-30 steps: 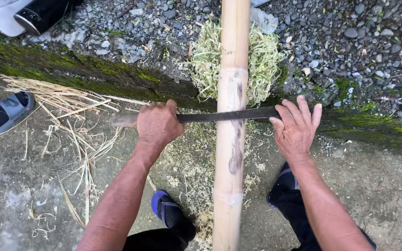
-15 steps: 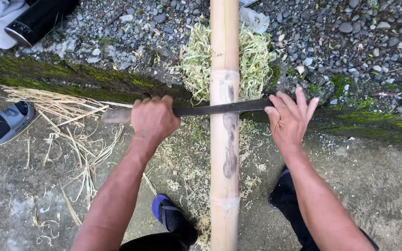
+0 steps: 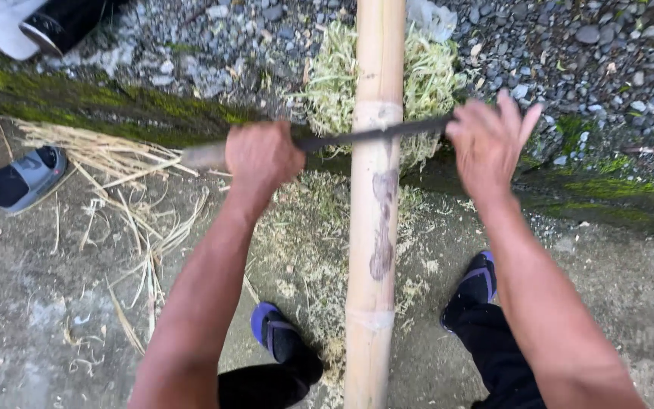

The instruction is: Shaving the outer layer of a bamboo pole with a machete to smooth it.

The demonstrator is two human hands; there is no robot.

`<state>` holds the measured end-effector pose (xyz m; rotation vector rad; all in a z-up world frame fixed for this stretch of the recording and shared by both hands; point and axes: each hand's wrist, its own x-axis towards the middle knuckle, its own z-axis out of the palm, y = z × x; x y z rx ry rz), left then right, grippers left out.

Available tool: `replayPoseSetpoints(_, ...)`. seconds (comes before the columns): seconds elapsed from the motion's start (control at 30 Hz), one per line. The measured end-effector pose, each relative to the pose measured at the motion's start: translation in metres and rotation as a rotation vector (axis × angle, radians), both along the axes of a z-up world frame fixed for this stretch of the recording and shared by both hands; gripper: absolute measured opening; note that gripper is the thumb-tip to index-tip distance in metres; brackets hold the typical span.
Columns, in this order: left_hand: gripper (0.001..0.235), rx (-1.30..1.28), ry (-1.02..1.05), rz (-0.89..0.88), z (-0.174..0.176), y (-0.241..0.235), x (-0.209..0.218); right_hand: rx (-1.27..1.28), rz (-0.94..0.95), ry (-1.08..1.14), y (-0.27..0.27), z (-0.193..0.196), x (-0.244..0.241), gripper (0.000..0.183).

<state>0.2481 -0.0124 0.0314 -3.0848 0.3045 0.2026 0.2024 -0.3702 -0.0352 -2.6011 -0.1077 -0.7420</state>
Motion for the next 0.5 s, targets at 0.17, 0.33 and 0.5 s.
replayPoseSetpoints(0.17,0.029,-0.126,-0.056,0.034,-0.011,-0.002,0.007,-0.043,0.050,-0.012,-0.011,0.017,0.014,0.048)
replayPoseSetpoints(0.33,0.040,-0.093,-0.017,0.052,-0.010,0.007,-0.031,-0.084,0.053,-0.015,0.000,0.005,-0.018,0.050)
replayPoseSetpoints(0.5,0.030,-0.204,0.074,0.117,-0.028,0.002,-0.008,-0.190,0.037,-0.071,-0.001,0.017,0.005,0.044)
